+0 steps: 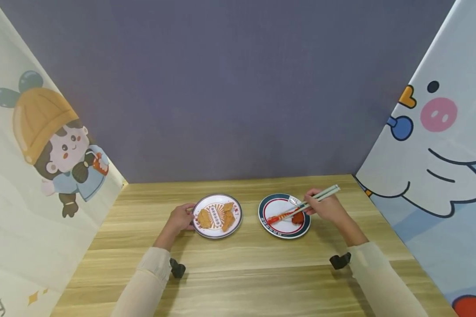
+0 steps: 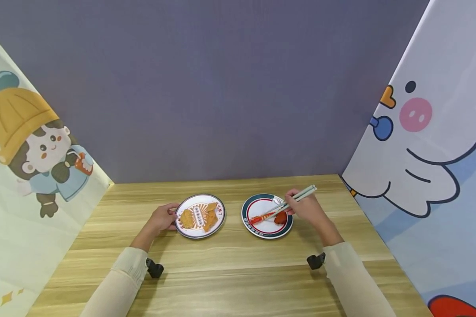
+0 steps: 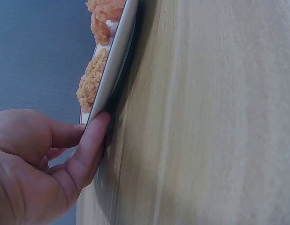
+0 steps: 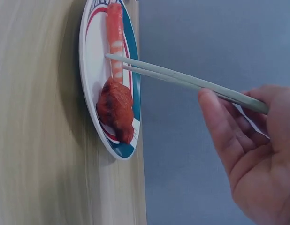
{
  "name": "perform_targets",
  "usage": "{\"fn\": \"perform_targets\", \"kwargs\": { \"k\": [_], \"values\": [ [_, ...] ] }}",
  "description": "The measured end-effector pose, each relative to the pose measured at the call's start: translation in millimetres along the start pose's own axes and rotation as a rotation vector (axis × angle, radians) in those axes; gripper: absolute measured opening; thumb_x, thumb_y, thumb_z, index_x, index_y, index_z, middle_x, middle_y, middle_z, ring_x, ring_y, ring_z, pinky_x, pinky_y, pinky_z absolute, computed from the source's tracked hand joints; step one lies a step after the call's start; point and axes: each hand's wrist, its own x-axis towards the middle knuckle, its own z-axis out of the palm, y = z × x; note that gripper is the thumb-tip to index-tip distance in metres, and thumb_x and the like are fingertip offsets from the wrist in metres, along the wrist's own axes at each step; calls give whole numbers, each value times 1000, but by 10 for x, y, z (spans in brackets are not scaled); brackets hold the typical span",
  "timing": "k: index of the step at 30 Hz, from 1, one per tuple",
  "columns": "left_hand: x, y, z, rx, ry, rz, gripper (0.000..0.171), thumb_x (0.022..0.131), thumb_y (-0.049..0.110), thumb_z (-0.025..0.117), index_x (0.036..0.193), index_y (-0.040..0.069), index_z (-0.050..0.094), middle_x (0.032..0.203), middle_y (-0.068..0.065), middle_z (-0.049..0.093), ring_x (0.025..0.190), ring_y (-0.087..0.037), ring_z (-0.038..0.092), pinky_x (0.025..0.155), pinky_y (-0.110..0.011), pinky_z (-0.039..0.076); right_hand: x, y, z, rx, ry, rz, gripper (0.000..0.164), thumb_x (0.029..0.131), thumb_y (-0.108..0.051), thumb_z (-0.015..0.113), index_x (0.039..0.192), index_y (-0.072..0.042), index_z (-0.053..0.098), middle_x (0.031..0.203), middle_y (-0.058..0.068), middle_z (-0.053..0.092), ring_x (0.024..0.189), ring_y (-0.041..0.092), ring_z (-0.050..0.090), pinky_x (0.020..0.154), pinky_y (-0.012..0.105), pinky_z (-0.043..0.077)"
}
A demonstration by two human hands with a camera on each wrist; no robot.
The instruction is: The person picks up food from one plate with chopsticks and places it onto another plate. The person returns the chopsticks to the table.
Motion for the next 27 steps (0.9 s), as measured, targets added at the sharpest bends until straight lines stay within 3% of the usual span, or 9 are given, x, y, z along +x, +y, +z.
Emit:
{"fn": "perform_targets", "kwargs": {
  "k": [4,11,19,27],
  "values": [
    [11,-6,-12,9,3,2,49,100,-1,51,149,8,51,130,-27,56,85,-25,70,65,-29,67,19,-8,46,-1,17,-3,25,102,-8,52,103,14,63,91,31,71,68,20,74,64,42,68],
    [26,-5,-7,23,9,-3,49,100,-2,53,148,8,52,125,-26,58,82,-23,69,64,-28,67,-21,122,100,96,176,104,33,105,-15,50,107,14,64,85,20,74,62,13,74,68,42,67],
    [16,8,-7,23,17,7,50,99,-2,53,148,8,51,118,-23,58,80,-21,68,63,-28,67,-108,214,161,188,277,100,35,106,-18,49,113,15,61,94,28,72,63,12,74,67,37,67],
    [8,-10,-9,20,11,8,49,100,-1,53,147,8,52,116,-21,58,79,-21,68,64,-29,67,-108,290,159,348,318,108,26,106,-8,46,106,13,61,82,9,73,63,15,75,64,33,67]
  ]
}}
